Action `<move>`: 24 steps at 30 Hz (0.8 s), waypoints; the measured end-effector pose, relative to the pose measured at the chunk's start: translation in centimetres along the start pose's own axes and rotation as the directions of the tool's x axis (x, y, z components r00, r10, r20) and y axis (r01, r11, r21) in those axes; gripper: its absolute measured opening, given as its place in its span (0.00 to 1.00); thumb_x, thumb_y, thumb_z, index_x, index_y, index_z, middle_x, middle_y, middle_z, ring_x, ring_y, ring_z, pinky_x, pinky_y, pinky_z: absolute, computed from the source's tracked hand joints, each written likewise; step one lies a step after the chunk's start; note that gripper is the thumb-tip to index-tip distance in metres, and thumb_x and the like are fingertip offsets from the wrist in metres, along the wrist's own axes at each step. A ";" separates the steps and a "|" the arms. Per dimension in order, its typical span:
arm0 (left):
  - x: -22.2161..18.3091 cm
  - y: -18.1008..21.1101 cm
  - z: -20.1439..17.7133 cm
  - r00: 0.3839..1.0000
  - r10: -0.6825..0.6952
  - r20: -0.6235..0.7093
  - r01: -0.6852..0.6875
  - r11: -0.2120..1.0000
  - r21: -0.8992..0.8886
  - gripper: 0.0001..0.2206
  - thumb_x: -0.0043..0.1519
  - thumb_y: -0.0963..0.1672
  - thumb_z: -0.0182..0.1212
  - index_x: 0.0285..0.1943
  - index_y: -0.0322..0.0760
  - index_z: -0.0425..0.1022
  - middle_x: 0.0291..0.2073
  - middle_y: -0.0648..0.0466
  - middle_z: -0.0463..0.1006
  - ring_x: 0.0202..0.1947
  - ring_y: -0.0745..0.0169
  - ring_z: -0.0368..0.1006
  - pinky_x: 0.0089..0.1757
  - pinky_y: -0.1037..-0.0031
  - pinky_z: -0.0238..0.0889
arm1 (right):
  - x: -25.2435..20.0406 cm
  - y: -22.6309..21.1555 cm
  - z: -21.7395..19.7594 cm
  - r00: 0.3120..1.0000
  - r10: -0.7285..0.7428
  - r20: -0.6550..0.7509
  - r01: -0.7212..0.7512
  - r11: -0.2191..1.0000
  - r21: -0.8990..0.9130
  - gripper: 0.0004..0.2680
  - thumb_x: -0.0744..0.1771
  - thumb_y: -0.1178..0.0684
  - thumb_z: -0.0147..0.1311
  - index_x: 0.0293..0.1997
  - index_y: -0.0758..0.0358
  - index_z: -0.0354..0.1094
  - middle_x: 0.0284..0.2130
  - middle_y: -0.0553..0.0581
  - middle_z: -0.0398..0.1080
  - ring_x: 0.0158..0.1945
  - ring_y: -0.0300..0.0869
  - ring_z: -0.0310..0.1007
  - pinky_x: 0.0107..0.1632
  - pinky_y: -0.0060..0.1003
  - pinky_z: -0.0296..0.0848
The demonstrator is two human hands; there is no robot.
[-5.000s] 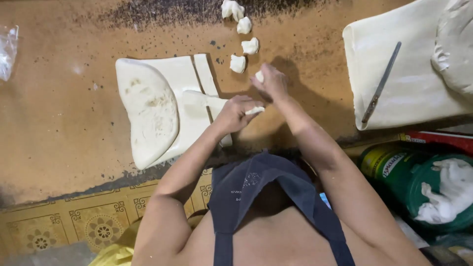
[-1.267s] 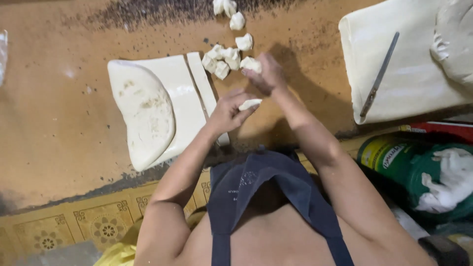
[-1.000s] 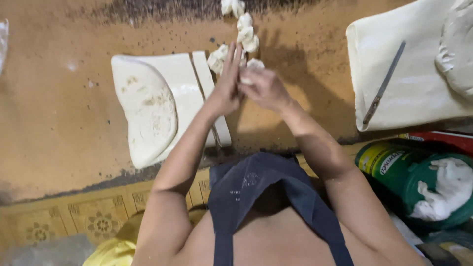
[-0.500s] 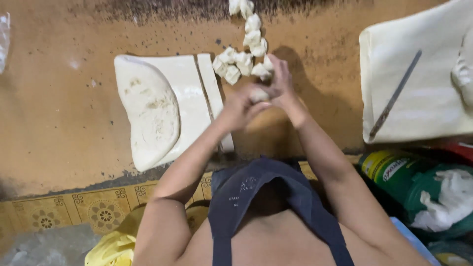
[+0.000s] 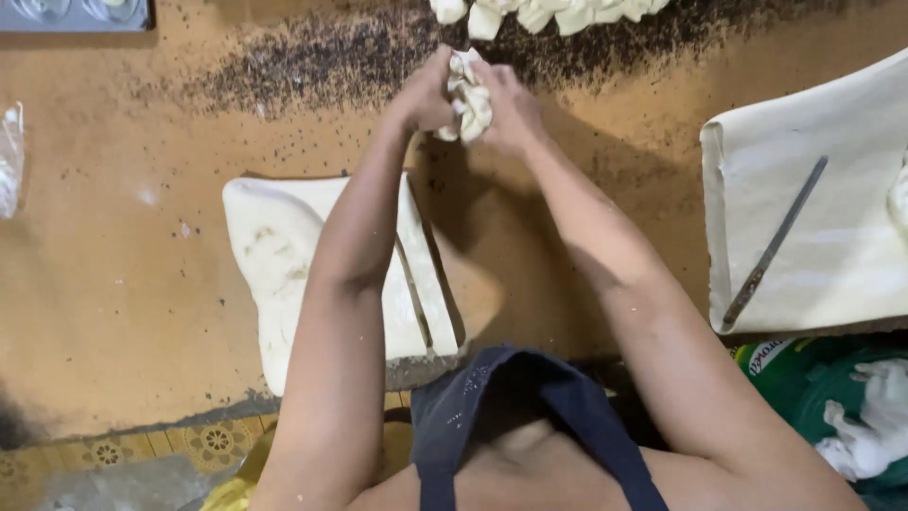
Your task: Cutting dough sheets into strips with a knife and portioning them into small balls by hand on a low work surface.
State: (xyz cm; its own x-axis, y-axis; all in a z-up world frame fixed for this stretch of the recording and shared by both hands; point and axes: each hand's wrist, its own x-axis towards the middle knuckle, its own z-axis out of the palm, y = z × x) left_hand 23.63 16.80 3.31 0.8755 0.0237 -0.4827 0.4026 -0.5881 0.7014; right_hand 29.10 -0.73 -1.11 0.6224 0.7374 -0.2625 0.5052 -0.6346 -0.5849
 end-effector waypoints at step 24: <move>-33.3 -1.2 16.1 0.964 -0.213 -0.156 0.014 0.630 -0.776 0.29 0.61 0.40 0.67 0.73 0.37 0.65 0.62 0.39 0.74 0.65 0.41 0.67 0.62 0.52 0.60 | -6.1 -11.1 12.7 0.986 -0.102 0.132 0.123 0.980 -0.160 0.25 0.64 0.31 0.62 0.56 0.61 0.65 0.55 0.67 0.66 0.61 0.61 0.67 0.57 0.57 0.69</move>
State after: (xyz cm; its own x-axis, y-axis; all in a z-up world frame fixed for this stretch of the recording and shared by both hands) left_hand -10.32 3.74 10.06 0.8001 0.2742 -0.5336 0.4736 0.2572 0.8423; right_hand 12.14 4.77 -2.79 0.4832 0.8223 -0.3005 0.6666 -0.5681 -0.4826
